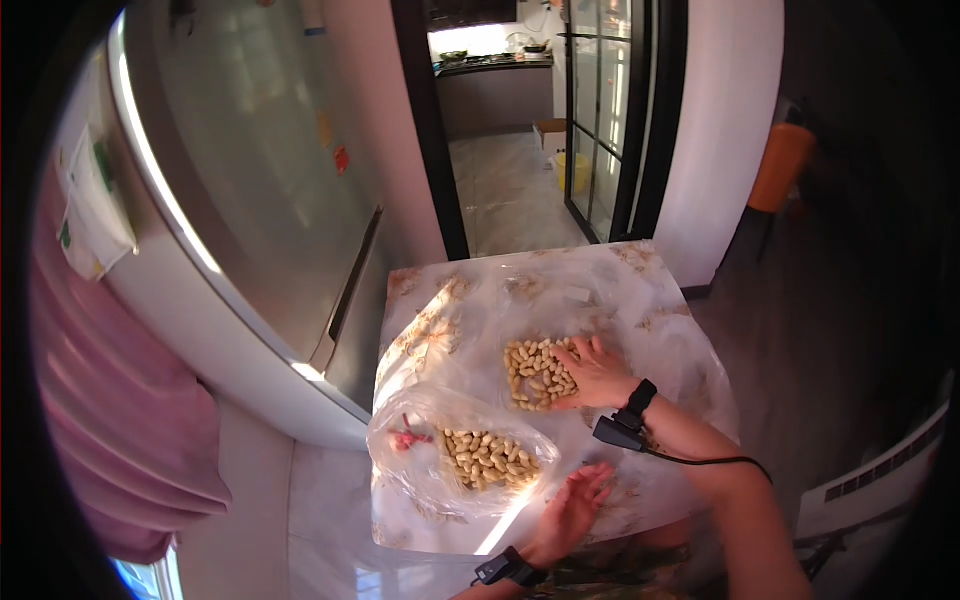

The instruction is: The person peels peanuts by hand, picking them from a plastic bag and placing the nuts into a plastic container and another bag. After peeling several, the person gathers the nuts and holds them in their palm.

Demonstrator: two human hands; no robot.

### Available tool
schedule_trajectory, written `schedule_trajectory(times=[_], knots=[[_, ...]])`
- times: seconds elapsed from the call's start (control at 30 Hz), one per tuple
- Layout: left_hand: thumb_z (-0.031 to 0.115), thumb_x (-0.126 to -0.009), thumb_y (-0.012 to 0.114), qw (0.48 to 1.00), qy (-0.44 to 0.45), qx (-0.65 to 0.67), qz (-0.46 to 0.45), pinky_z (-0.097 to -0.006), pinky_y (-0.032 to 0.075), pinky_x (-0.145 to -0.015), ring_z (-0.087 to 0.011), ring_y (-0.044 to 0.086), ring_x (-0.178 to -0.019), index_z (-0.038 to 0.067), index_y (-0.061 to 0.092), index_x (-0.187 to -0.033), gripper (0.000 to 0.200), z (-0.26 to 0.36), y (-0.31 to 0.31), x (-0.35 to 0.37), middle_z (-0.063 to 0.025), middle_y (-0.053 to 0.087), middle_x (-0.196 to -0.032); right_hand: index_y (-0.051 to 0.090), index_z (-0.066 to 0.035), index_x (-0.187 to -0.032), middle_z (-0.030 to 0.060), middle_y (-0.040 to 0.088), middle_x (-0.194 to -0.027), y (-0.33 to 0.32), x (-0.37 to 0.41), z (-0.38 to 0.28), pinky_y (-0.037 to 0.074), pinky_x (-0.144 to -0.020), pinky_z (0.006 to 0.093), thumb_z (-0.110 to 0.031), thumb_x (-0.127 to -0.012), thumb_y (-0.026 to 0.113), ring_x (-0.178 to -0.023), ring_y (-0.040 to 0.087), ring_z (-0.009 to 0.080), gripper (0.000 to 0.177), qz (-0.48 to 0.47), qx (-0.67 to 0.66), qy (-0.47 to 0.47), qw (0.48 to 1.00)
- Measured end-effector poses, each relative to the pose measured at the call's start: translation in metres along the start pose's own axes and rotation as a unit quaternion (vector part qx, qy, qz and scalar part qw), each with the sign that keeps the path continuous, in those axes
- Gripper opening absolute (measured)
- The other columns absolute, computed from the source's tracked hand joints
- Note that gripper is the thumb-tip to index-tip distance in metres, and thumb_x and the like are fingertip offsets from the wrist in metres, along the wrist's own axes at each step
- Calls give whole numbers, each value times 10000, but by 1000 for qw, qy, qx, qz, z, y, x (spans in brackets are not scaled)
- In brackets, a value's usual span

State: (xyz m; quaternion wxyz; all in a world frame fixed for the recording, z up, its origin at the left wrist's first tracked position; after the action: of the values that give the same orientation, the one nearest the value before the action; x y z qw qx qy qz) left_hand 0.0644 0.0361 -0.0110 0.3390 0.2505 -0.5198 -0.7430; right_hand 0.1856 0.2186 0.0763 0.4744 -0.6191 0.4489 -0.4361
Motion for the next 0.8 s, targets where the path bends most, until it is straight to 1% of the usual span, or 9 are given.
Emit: schedule_trajectory(times=[0.07, 0.13, 0.17, 0.23, 0.27, 0.33, 0.53, 0.67, 0.8], knots=[[414, -1016, 488, 1000, 15, 15, 0, -424, 232, -1183, -279, 323, -1441, 71, 504, -1362, 487, 2, 0, 1, -109, 434, -1509, 391, -131, -1457, 229, 366, -1392, 4, -1, 0, 389, -1040, 522, -623, -710, 748, -1299, 356, 426, 964, 21, -16, -24, 999], [417, -1016, 483, 1000, -1, -12, 7, -423, 235, -1182, -283, 313, -1446, 80, 499, -1371, 490, 2, 2, 1, -113, 428, -1513, 471, -122, -1340, 208, 452, -1247, 6, -1, -2, 468, -912, 537, -514, -729, 754, -1164, 500, 411, 780, 86, -23, -68, 994], [417, -1016, 483, 1000, 2, -7, 8, -424, 236, -1183, -283, 309, -1449, 75, 493, -1376, 496, 2, 1, 2, -116, 423, -1516, 471, -122, -1340, 208, 452, -1247, 6, -2, -1, 468, -912, 537, -514, -729, 754, -1164, 500, 411, 780, 92, -27, -62, 993], [417, -1013, 486, 1000, 2, -3, 14, -429, 234, -1187, -286, 300, -1454, 62, 477, -1384, 513, 1, -2, 1, -126, 408, -1524, 515, -103, -1207, 221, 493, -1190, 8, -4, -1, 520, -813, 496, -353, -794, 712, -973, 612, 412, 521, 82, -14, -76, 994], [417, -1013, 486, 1000, -1, -6, 12, -429, 234, -1187, -286, 300, -1454, 62, 477, -1384, 513, 1, -2, 1, -126, 408, -1524, 515, -103, -1207, 221, 493, -1190, 9, -6, 2, 520, -813, 496, -353, -794, 712, -973, 612, 412, 521, 86, -15, -73, 993], [407, -999, 532, 1000, -3, 10, 10, -416, 248, -1187, -272, 327, -1440, 66, 506, -1341, 483, 1, -1, 1, -111, 435, -1500, 552, -70, -1080, 224, 540, -1102, 8, -5, -4, 537, -728, 485, -241, -830, 670, -797, 654, 393, 324, 117, -55, -157, 979], [392, -1012, 510, 1000, 4, 9, 10, -417, 249, -1186, -272, 325, -1441, 79, 509, -1343, 456, 2, 4, 1, -106, 422, -1510, 609, -63, -1005, 195, 590, -1012, 2, -6, -12, 549, -679, 477, -203, -872, 643, -774, 674, 367, 196, 120, -26, -158, 980], [394, -1011, 512, 1000, -1, 7, 25, -414, 253, -1183, -270, 324, -1441, 80, 508, -1344, 457, 3, 5, 1, -102, 418, -1513, 624, -56, -981, 186, 602, -995, 1, -12, -9, 554, -677, 472, -208, -882, 638, -788, 680, 365, 183, 101, 13, -130, 986], [399, -1012, 505, 1000, -5, 3, 15, -412, 261, -1175, -269, 333, -1436, 82, 507, -1347, 460, 3, 3, 1, -98, 420, -1511, 635, -35, -938, 173, 610, -969, -14, -8, -2, 554, -685, 469, -216, -881, 647, -777, 675, 364, 190, 133, -23, -131, 982]])
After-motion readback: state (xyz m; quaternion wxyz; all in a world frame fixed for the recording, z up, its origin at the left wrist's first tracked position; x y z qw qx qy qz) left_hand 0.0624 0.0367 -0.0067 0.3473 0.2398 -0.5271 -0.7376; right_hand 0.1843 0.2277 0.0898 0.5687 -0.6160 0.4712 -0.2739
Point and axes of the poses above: each hand's wrist, its own x-axis away from the middle knuckle, its own y-axis out of the palm, z = x × y, the point moved 6 cm from there along -x, towards the middle knuckle
